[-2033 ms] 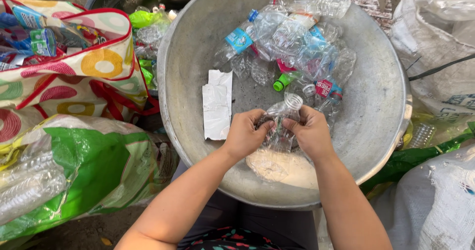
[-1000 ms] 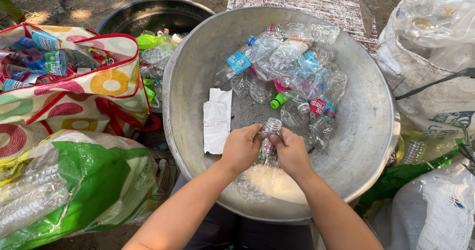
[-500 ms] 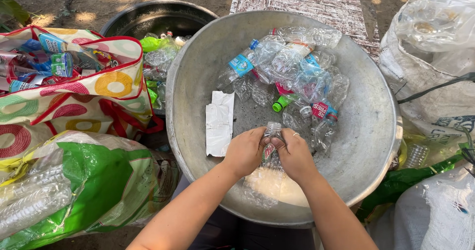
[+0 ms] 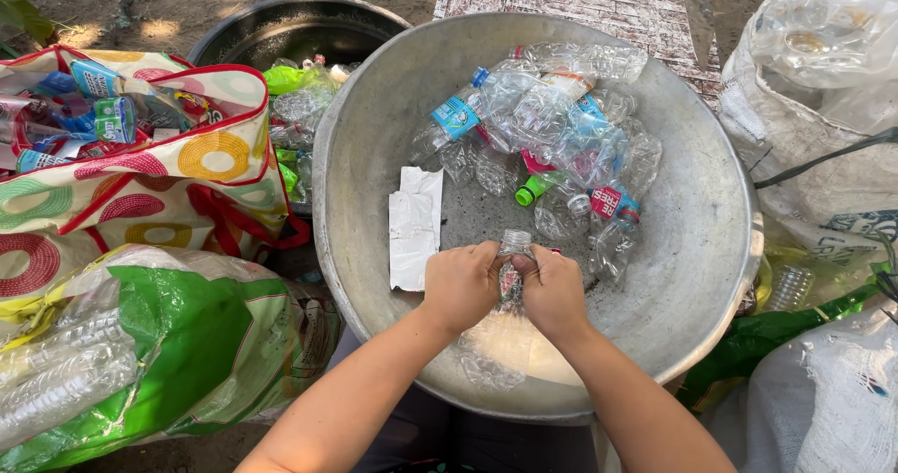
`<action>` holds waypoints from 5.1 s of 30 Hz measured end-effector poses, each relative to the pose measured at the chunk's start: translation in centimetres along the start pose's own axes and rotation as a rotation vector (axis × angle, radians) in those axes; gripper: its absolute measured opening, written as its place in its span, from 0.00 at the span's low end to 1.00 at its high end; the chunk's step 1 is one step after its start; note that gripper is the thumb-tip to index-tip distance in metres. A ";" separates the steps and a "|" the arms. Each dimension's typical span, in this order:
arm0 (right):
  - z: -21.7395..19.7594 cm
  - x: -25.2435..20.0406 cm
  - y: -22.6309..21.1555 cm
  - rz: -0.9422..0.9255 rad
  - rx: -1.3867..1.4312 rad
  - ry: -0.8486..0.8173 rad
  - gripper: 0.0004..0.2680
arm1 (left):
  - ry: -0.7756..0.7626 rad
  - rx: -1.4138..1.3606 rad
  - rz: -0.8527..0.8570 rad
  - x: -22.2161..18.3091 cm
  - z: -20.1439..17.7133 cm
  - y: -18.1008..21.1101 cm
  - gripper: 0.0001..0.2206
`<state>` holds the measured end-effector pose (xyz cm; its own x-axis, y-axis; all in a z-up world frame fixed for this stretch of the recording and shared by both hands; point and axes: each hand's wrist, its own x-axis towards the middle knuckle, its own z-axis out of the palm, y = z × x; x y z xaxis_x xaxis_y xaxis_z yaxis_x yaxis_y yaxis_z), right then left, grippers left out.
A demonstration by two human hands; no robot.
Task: Sorting plastic bottles by removing labels with scissors and placing them in a collection bowl
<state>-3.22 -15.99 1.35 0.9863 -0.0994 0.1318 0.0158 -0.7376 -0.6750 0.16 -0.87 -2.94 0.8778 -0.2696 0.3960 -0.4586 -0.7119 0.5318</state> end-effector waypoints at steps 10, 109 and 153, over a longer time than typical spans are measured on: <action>-0.8 0.0 -0.7 0.015 0.139 -0.045 0.12 | -0.124 -0.228 -0.032 0.3 -2.6 1.9 0.18; -7.1 8.0 4.1 0.223 0.692 -0.016 0.13 | -0.370 -0.690 -0.452 6.9 -4.8 -2.2 0.29; 1.7 10.9 10.6 0.242 -0.133 -0.351 0.26 | -0.261 -0.771 -0.931 7.2 5.1 -6.1 0.44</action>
<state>7.99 -23.75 -5.56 0.9556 -0.0638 -0.2878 -0.2205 -0.8026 -0.5543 9.92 -1.81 -7.16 0.8742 -0.0494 -0.4830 0.4708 -0.1572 0.8681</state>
